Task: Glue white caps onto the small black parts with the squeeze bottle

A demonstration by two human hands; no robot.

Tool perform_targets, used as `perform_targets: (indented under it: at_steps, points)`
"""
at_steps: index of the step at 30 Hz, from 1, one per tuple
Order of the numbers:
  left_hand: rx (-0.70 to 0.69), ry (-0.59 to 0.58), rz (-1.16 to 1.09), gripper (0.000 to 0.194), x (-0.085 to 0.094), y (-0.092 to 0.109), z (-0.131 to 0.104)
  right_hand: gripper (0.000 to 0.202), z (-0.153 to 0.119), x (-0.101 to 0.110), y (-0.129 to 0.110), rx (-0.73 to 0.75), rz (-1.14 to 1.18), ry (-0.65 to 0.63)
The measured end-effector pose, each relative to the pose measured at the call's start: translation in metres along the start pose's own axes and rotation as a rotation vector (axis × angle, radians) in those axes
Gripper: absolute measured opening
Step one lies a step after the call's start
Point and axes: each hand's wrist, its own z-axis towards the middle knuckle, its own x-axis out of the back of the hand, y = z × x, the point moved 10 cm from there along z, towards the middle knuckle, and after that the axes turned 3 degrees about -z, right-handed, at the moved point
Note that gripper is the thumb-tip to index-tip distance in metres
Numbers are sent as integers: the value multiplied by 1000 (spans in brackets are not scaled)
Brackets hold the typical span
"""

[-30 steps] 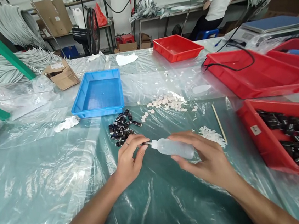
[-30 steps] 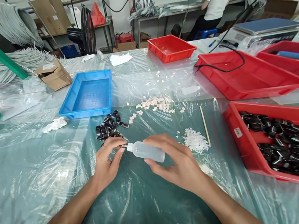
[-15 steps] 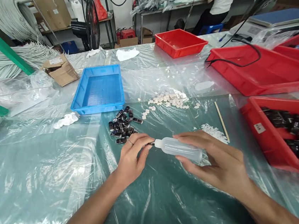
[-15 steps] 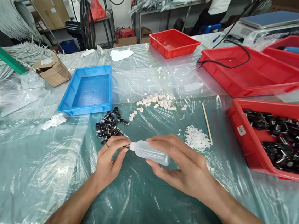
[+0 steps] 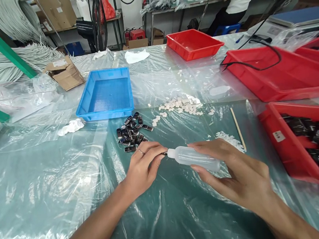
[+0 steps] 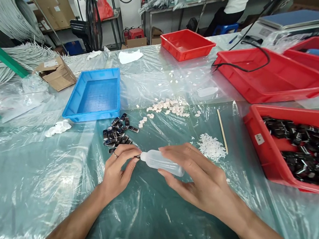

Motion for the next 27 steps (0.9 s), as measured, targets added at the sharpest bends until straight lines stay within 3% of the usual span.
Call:
perform_targets:
  at_steps: [8, 19, 22, 27]
  points:
    - [-6, -1, -13, 40, -1, 2, 1, 79, 1, 1, 0, 6, -7, -15]
    - [48, -16, -34, 39, -1, -4, -1, 91, -7, 2, -24, 169, -276, -2]
    - [55, -24, -41, 38, -1, -5, -1, 73, -2, 5, -10, 22, -145, 24]
    - [130, -28, -104, 28, -2, -11, -1, 23, -7, 3, 61, -491, 344, 117]
